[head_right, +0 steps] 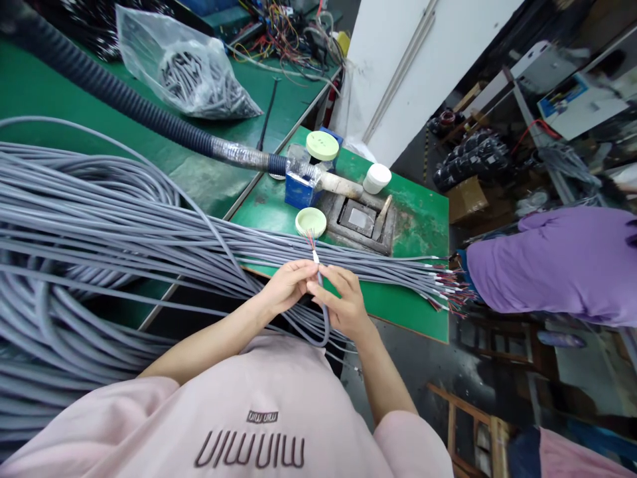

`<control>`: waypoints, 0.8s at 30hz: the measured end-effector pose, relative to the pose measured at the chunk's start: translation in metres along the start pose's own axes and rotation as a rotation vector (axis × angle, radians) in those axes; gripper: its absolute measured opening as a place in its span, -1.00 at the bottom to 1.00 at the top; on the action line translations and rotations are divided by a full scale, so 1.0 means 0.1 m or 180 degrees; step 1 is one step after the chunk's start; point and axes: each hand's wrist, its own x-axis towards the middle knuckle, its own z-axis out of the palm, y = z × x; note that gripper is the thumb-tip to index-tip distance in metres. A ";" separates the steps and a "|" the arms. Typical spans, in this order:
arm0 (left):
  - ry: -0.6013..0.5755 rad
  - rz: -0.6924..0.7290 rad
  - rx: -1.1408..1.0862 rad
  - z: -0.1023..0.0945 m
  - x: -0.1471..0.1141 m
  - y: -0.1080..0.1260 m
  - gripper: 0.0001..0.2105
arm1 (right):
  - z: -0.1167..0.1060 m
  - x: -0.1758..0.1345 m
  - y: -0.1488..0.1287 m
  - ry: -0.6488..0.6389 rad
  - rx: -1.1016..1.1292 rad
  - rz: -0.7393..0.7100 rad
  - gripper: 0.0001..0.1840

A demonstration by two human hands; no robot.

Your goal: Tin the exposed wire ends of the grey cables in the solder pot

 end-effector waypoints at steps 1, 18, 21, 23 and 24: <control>-0.0005 0.0092 0.0070 0.02 -0.03 0.01 -0.72 | -0.01 0.03 0.02 -0.0010 -0.0047 -0.0116 -0.72; -0.0660 0.2806 0.5044 -0.32 0.00 -0.36 -0.77 | -0.36 1.26 0.52 0.1291 0.0487 0.1270 -0.71; -0.0263 0.3163 0.5208 -0.47 0.11 -0.40 -0.78 | -0.17 1.34 0.58 0.0913 0.0678 0.1308 -0.71; -0.0253 0.3236 0.5278 -0.50 0.12 -0.39 -0.78 | -0.06 1.38 0.64 0.0802 0.0782 0.1327 -0.71; -0.0259 0.3254 0.5301 -0.50 0.11 -0.39 -0.78 | -0.01 1.39 0.66 0.0754 0.0822 0.1324 -0.71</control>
